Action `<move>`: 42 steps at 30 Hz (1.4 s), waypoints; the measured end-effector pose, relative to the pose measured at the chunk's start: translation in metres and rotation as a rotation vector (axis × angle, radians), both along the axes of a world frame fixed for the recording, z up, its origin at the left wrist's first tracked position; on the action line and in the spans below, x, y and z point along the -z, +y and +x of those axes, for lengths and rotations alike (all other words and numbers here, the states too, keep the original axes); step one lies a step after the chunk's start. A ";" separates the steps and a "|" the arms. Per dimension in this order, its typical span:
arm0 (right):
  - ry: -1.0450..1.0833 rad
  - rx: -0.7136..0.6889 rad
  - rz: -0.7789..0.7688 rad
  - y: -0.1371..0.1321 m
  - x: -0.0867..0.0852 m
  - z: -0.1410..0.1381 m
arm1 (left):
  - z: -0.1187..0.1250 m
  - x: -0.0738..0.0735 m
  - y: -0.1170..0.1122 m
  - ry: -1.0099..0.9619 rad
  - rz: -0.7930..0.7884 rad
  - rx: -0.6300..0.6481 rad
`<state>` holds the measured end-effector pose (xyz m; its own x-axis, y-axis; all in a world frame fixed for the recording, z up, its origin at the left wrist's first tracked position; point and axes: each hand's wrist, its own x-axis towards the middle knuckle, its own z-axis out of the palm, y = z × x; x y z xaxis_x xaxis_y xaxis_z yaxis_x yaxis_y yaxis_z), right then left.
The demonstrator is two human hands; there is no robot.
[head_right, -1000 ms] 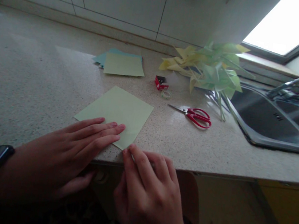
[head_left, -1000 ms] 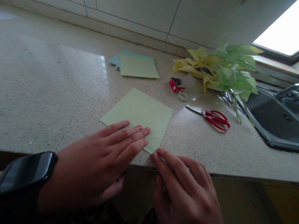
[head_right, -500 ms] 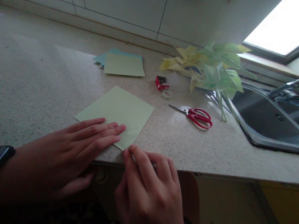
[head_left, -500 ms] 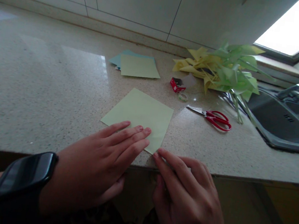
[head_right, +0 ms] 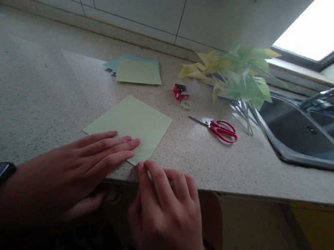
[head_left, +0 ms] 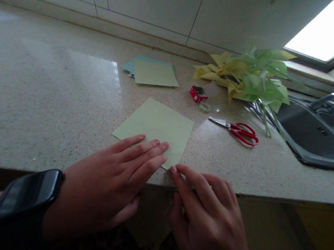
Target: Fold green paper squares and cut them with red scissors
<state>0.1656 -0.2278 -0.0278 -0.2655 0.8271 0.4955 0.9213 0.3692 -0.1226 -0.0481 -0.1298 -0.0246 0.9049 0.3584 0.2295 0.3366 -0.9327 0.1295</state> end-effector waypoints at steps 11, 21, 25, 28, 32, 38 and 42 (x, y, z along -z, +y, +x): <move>-0.040 0.030 -0.021 0.003 0.001 -0.003 | -0.001 -0.001 -0.001 0.007 -0.008 -0.002; -0.065 0.066 -0.048 0.007 0.001 -0.006 | 0.000 -0.001 0.000 0.018 -0.020 -0.001; -0.059 0.072 -0.074 0.008 0.002 -0.008 | 0.000 -0.001 -0.002 0.013 -0.021 0.000; -0.051 0.077 -0.093 0.010 0.003 -0.009 | -0.001 -0.001 -0.002 0.003 -0.022 -0.001; -0.057 0.093 -0.115 0.012 0.004 -0.010 | 0.000 -0.001 -0.001 -0.009 -0.015 -0.001; -0.062 0.108 -0.137 0.014 0.004 -0.012 | 0.001 -0.002 0.000 0.001 -0.009 0.009; -0.052 0.104 -0.135 0.013 0.003 -0.013 | 0.001 -0.002 0.000 -0.013 -0.007 0.009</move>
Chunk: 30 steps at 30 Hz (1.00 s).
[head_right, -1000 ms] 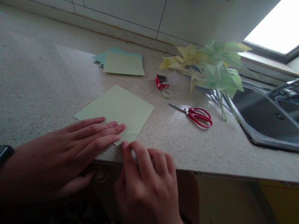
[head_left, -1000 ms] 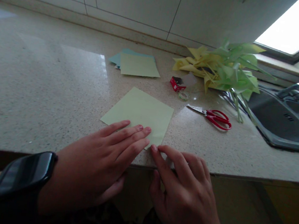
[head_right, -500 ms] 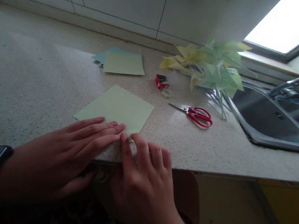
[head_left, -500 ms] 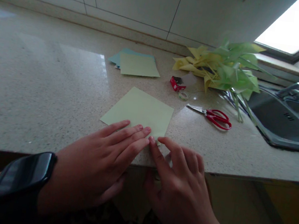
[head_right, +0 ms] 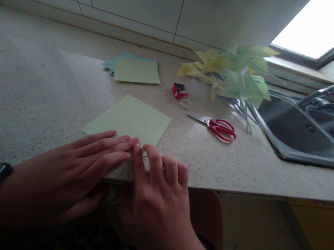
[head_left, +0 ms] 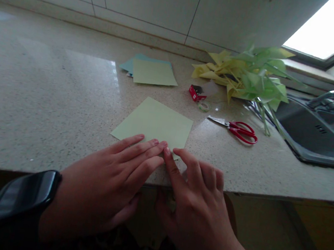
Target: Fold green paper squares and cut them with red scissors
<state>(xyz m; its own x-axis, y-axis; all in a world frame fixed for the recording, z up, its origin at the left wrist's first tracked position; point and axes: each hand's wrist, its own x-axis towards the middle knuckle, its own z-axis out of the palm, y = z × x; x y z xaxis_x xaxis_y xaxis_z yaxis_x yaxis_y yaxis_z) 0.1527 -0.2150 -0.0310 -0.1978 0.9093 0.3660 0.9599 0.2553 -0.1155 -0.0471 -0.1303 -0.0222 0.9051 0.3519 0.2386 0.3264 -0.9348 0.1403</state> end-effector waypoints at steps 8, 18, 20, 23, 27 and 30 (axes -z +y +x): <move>0.037 -0.030 0.030 -0.009 -0.002 0.004 | -0.001 0.002 0.000 0.005 0.002 -0.012; 0.083 -0.091 0.120 -0.021 -0.007 0.010 | -0.001 0.001 0.000 0.005 0.032 -0.008; 0.084 -0.091 0.124 -0.022 -0.007 0.010 | -0.001 0.001 0.000 0.009 0.031 -0.008; 0.083 -0.081 0.125 -0.021 -0.007 0.007 | -0.001 0.002 0.000 0.033 0.038 -0.010; 0.084 -0.069 0.133 -0.020 -0.007 0.005 | -0.002 0.003 0.000 0.041 0.061 -0.005; 0.089 -0.067 0.126 -0.018 -0.008 0.005 | -0.003 0.004 0.001 0.052 0.063 0.000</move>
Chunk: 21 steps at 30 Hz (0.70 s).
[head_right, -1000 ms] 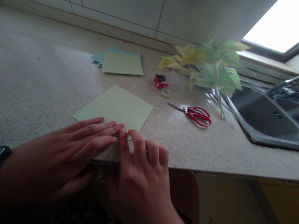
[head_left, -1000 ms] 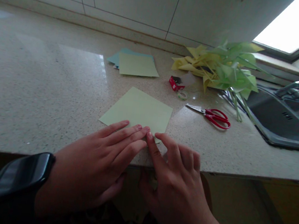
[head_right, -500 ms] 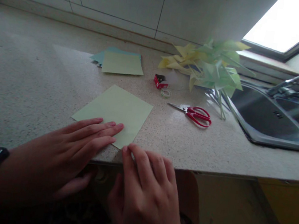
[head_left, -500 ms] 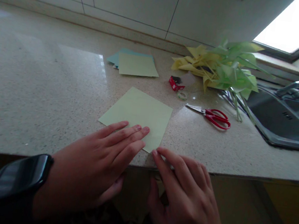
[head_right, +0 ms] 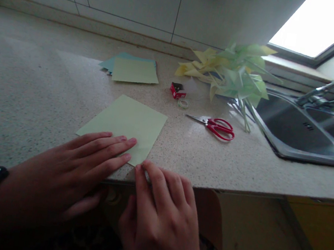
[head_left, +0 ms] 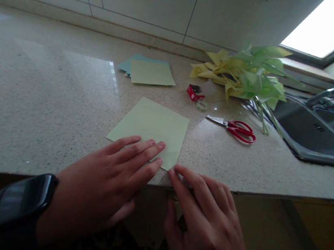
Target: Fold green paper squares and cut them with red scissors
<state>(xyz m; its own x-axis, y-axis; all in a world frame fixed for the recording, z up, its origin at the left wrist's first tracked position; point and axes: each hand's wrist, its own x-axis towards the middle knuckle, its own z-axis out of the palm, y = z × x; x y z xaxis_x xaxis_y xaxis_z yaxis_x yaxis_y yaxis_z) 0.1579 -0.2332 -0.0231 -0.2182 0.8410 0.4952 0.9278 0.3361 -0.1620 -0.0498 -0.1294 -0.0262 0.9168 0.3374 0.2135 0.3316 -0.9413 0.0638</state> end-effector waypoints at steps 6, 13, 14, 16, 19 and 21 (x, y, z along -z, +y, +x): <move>0.021 -0.015 -0.005 -0.001 0.002 0.002 | 0.000 0.001 0.000 -0.012 -0.015 0.003; 0.011 -0.010 -0.018 -0.001 0.004 0.004 | -0.002 0.002 0.000 0.001 -0.009 0.011; 0.004 -0.007 -0.021 0.000 0.004 0.004 | -0.002 0.002 0.000 0.004 -0.011 0.009; -0.005 -0.002 -0.024 0.000 0.004 0.003 | -0.002 0.002 0.001 0.005 -0.012 0.008; -0.014 0.008 -0.017 0.001 0.005 0.002 | 0.000 0.002 0.001 -0.002 -0.009 0.014; -0.022 0.016 -0.019 0.001 0.005 0.002 | 0.001 0.002 0.001 -0.003 -0.006 0.011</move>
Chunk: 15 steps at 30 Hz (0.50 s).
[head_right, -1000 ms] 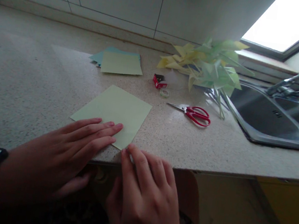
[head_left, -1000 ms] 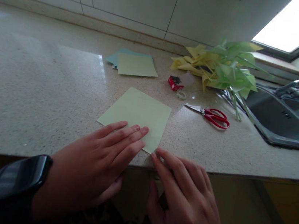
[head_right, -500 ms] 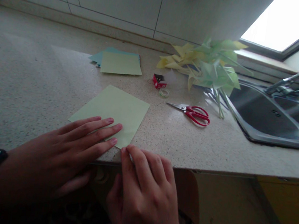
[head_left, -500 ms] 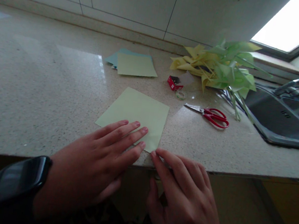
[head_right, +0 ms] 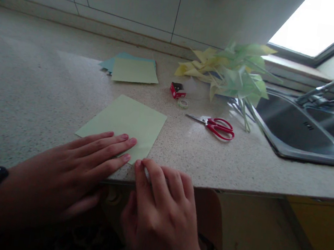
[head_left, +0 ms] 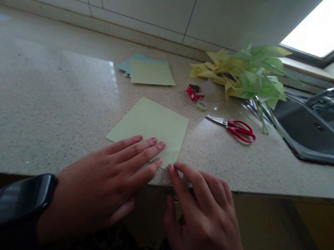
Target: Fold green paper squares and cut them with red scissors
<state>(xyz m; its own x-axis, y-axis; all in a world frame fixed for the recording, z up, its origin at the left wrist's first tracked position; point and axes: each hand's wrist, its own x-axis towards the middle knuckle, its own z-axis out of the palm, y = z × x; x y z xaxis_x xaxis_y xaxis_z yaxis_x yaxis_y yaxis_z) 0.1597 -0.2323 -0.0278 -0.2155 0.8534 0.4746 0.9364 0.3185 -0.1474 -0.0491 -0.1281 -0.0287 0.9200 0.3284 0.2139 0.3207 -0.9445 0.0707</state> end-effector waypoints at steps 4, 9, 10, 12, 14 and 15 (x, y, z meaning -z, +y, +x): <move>-0.029 0.010 -0.008 0.002 0.000 -0.001 | 0.000 -0.001 0.000 0.009 0.005 -0.003; -0.046 0.022 -0.032 0.005 0.001 -0.002 | 0.000 -0.001 0.000 0.003 0.013 0.001; -0.047 0.025 -0.039 0.006 0.002 -0.002 | 0.000 -0.001 0.000 0.003 0.014 0.001; -0.050 0.032 -0.044 0.006 0.002 -0.001 | 0.000 0.000 0.000 0.003 0.016 0.000; -0.057 0.035 -0.050 0.006 0.002 -0.001 | 0.000 0.000 0.000 0.004 0.018 -0.002; -0.058 0.037 -0.055 0.007 0.002 -0.001 | 0.000 0.000 0.000 0.005 0.019 -0.004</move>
